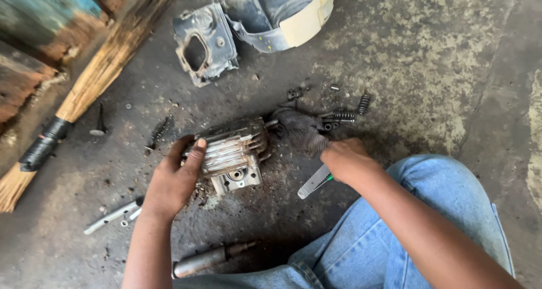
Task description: The person scrubs the fins and surfaces of a metallic engine cylinder head using a small metal tool and a rag. They rotate the part to access different areas and wipe away grime, with various disassembled engine components and tools scattered on the floor nearby.
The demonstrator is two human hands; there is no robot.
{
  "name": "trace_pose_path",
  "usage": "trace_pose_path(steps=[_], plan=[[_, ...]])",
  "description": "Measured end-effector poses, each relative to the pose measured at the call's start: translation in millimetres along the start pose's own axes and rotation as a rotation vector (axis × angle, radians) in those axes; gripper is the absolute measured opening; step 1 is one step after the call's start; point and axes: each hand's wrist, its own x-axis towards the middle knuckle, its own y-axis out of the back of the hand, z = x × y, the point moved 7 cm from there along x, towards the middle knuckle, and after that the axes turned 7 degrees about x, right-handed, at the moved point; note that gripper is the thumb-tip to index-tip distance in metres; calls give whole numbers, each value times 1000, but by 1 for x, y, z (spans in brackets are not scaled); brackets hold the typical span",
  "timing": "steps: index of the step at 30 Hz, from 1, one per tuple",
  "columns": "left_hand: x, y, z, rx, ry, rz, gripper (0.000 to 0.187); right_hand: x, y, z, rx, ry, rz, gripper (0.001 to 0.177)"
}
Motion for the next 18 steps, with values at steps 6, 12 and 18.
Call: trace_pose_path(steps=[6, 12, 18], plan=[[-4, -2, -6, -83, -73, 10, 83, -9, 14, -29, 198, 165, -19, 14], [-2, -4, -7, -86, -88, 1, 85, -3, -1, -45, 86, 236, 115, 44], [-1, -5, -5, -46, -94, -16, 84, -22, 21, -24, 341, 0, -202, 13]])
